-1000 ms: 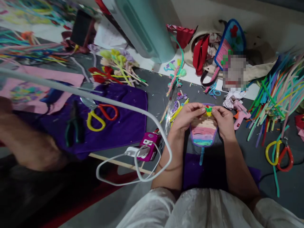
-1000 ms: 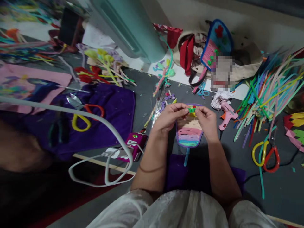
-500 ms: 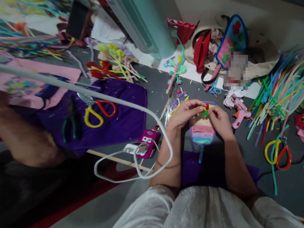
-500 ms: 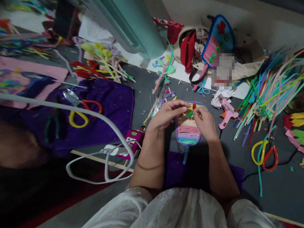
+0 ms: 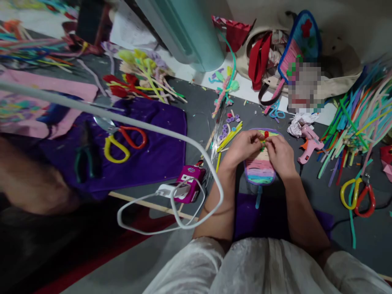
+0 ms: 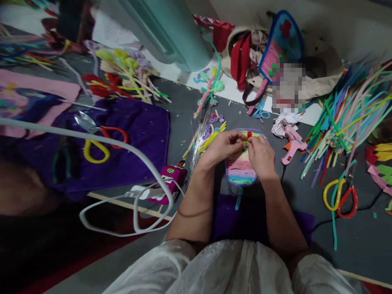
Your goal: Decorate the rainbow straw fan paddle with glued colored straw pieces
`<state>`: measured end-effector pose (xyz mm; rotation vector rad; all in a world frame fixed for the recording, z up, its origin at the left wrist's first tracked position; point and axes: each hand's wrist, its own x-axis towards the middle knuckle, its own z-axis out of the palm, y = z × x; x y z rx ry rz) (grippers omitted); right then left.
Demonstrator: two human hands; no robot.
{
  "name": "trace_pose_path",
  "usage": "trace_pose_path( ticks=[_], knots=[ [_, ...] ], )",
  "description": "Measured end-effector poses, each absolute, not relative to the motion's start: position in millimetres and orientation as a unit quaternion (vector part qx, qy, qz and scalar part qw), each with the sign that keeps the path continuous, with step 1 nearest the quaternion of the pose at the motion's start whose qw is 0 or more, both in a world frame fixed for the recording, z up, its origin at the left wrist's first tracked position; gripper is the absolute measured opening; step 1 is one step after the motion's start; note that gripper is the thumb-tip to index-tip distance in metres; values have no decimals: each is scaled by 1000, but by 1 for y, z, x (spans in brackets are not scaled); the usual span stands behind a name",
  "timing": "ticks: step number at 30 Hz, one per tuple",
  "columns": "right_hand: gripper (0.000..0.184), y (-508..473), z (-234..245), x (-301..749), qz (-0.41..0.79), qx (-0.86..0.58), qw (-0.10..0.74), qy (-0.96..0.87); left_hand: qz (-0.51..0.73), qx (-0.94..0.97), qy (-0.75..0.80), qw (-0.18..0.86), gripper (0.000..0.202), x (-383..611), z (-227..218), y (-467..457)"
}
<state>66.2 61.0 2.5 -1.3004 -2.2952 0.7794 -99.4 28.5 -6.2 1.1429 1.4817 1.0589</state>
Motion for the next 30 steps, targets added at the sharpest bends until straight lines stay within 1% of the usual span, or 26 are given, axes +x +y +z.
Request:
trace_pose_path(
  ticks=[3,6,9,11,18,25,30],
  knots=[
    [16,62,8,69,319,-474,222,-790,440,452,604,487,17,-99,-6,29],
    [10,63,14,71,379,-480,217,-761,467,405,582,529,18,-98,2,28],
    [11,63,18,73,445,-465,213,-736,498,356,552,565,20,-98,13,27],
    [14,63,19,73,472,-451,223,-724,514,335,546,571,20,-98,18,26],
    [18,64,14,73,460,-433,259,-731,532,339,525,572,24,-98,19,27],
    [16,64,9,72,522,-430,265,-688,539,362,515,559,27,-97,19,26],
    [15,63,8,69,535,-436,274,-669,530,380,517,554,26,-97,20,25]
  ],
)
